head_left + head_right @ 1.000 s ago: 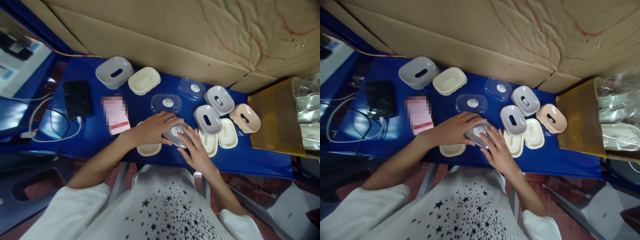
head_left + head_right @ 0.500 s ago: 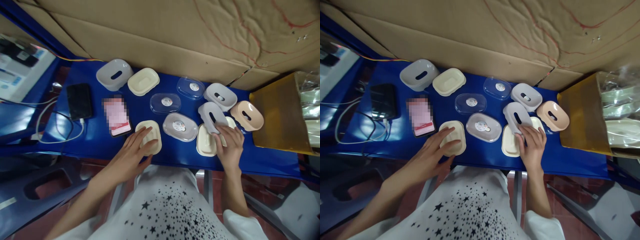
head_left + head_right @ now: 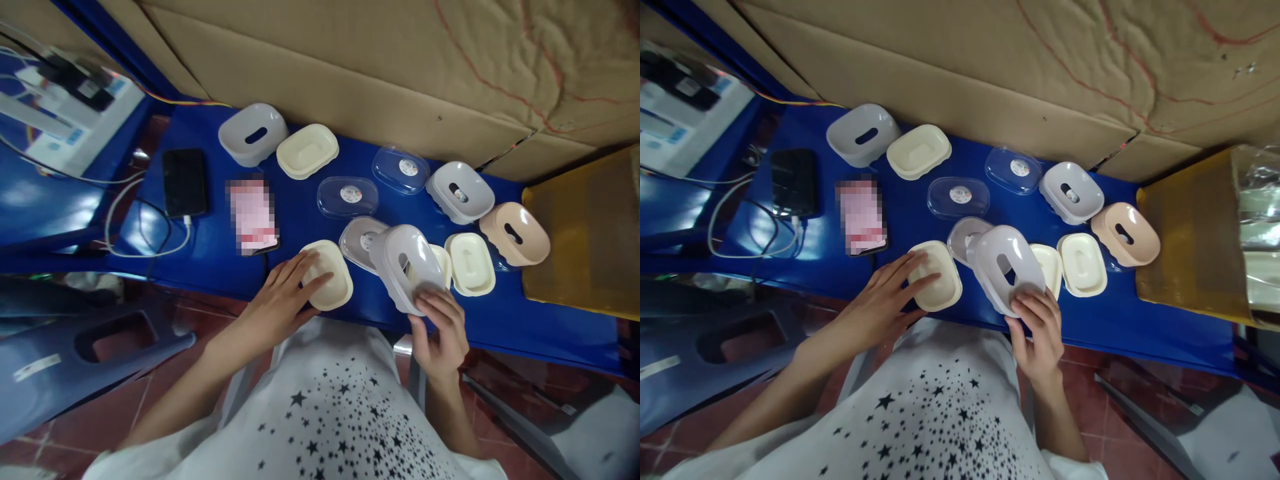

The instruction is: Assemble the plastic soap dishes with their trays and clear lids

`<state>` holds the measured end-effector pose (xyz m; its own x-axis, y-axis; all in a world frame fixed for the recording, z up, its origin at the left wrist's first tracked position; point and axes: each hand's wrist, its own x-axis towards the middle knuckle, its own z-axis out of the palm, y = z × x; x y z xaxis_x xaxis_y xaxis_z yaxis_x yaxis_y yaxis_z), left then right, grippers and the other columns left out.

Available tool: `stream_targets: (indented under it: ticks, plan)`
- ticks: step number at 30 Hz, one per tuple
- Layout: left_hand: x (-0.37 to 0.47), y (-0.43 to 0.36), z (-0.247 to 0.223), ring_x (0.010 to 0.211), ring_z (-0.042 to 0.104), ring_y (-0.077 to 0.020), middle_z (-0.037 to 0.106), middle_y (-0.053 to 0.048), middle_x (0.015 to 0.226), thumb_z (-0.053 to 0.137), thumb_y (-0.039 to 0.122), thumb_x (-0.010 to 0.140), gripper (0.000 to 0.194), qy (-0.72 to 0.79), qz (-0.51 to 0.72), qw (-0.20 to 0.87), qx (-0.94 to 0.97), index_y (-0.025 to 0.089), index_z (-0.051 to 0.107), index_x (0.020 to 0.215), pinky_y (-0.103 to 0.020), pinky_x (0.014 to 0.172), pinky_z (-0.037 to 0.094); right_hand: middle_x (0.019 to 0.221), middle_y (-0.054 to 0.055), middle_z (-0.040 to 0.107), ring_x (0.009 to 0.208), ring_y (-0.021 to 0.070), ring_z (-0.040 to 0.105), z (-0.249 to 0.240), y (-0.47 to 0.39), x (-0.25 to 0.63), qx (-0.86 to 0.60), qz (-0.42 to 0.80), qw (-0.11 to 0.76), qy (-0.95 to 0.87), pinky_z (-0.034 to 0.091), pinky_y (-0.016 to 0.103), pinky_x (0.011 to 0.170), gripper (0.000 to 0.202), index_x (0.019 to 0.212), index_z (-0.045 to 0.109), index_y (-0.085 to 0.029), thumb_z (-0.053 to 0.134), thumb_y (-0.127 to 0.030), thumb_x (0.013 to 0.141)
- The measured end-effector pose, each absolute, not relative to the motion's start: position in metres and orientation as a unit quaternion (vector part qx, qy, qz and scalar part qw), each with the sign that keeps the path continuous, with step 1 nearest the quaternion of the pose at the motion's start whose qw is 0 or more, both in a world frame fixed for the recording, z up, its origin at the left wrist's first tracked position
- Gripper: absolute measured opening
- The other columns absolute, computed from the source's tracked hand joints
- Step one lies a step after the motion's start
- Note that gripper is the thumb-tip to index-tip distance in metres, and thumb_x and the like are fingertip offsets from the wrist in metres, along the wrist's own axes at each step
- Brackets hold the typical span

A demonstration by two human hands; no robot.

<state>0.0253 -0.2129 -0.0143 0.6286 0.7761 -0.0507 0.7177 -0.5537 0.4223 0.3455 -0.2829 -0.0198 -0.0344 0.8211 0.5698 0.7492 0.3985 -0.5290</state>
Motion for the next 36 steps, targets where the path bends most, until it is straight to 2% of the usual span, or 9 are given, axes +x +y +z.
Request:
stream_targets:
  ticks: [5,11,14,19,23,28,31,33,36]
  plan:
    - [0.033,-0.221,-0.022,0.154,0.049,-0.0429,0.046,-0.019,0.17,0.068,0.038,0.107,0.068,0.441,0.103,0.235,0.86,0.031,0.039,0.168,-0.066,0.119,0.05,0.119,0.002,0.08,0.118,0.0266,0.076,-0.034,-0.296,0.327,-0.498,0.08,0.421,-0.754,0.058,0.058,0.117,0.064,0.157,0.06,-0.037,0.072,-0.011,0.099]
    - [0.034,-0.236,-0.029,0.164,0.036,-0.0418,0.03,-0.02,0.178,0.066,0.033,0.107,0.087,0.511,0.2,0.265,0.793,0.036,0.013,0.176,-0.069,0.128,0.042,0.12,0.005,0.081,0.118,0.0278,0.077,-0.056,-0.299,0.29,-0.472,0.1,0.406,-0.776,0.056,0.06,0.118,0.057,0.155,0.06,-0.034,0.069,-0.015,0.101]
    - [0.032,-0.236,-0.042,0.164,0.037,-0.0408,0.032,-0.02,0.177,0.07,0.032,0.105,0.097,0.503,0.233,0.282,0.783,0.037,0.005,0.177,-0.068,0.129,0.04,0.122,0.006,0.08,0.121,0.0277,0.075,-0.067,-0.293,0.281,-0.473,0.095,0.39,-0.784,0.053,0.059,0.12,0.051,0.151,0.062,-0.031,0.067,-0.016,0.103]
    - [0.035,-0.236,-0.061,0.161,0.042,-0.0382,0.038,-0.019,0.173,0.073,0.033,0.103,0.099,0.499,0.275,0.285,0.771,0.038,0.007,0.176,-0.066,0.129,0.04,0.128,0.007,0.076,0.13,0.0287,0.07,-0.07,-0.28,0.279,-0.467,0.099,0.353,-0.804,0.048,0.06,0.125,0.041,0.147,0.064,-0.032,0.063,-0.026,0.107]
    - [0.034,-0.229,-0.068,0.164,0.036,-0.0388,0.032,-0.02,0.176,0.075,0.037,0.101,0.097,0.477,0.284,0.282,0.782,0.035,0.013,0.176,-0.064,0.131,0.036,0.155,0.013,0.062,0.156,0.036,0.049,-0.063,-0.265,0.291,-0.457,0.111,0.283,-0.836,0.043,0.066,0.129,0.042,0.148,0.062,-0.03,0.067,-0.041,0.107]
    - [0.032,-0.211,-0.069,0.171,0.021,-0.0412,0.016,-0.023,0.183,0.081,0.045,0.097,0.103,0.445,0.26,0.274,0.812,0.03,0.017,0.177,-0.066,0.134,0.027,0.159,0.013,0.06,0.162,0.0344,0.043,-0.066,-0.251,0.299,-0.417,0.134,0.298,-0.848,0.043,0.066,0.129,0.041,0.151,0.061,-0.029,0.059,-0.033,0.11]
    - [0.029,-0.207,-0.067,0.169,0.027,-0.0374,0.025,-0.02,0.182,0.082,0.046,0.096,0.102,0.432,0.268,0.284,0.813,0.029,0.022,0.176,-0.061,0.135,0.029,0.164,0.011,0.057,0.164,0.0352,0.041,-0.072,-0.254,0.298,-0.431,0.118,0.315,-0.837,0.041,0.068,0.13,0.041,0.15,0.063,-0.03,0.06,-0.033,0.109]
    - [0.027,-0.207,-0.067,0.165,0.034,-0.0354,0.035,-0.018,0.177,0.082,0.046,0.095,0.099,0.437,0.282,0.284,0.805,0.029,0.026,0.175,-0.058,0.133,0.034,0.172,0.009,0.05,0.166,0.0364,0.036,-0.074,-0.257,0.298,-0.446,0.099,0.323,-0.829,0.038,0.069,0.131,0.04,0.148,0.067,-0.031,0.061,-0.033,0.108]
    - [0.024,-0.208,-0.067,0.161,0.038,-0.0341,0.039,-0.016,0.174,0.08,0.044,0.096,0.094,0.444,0.296,0.288,0.795,0.028,0.031,0.174,-0.053,0.127,0.043,0.179,0.006,0.04,0.168,0.0359,0.031,-0.074,-0.259,0.301,-0.453,0.099,0.328,-0.823,0.035,0.07,0.132,0.039,0.145,0.071,-0.032,0.055,-0.03,0.109]
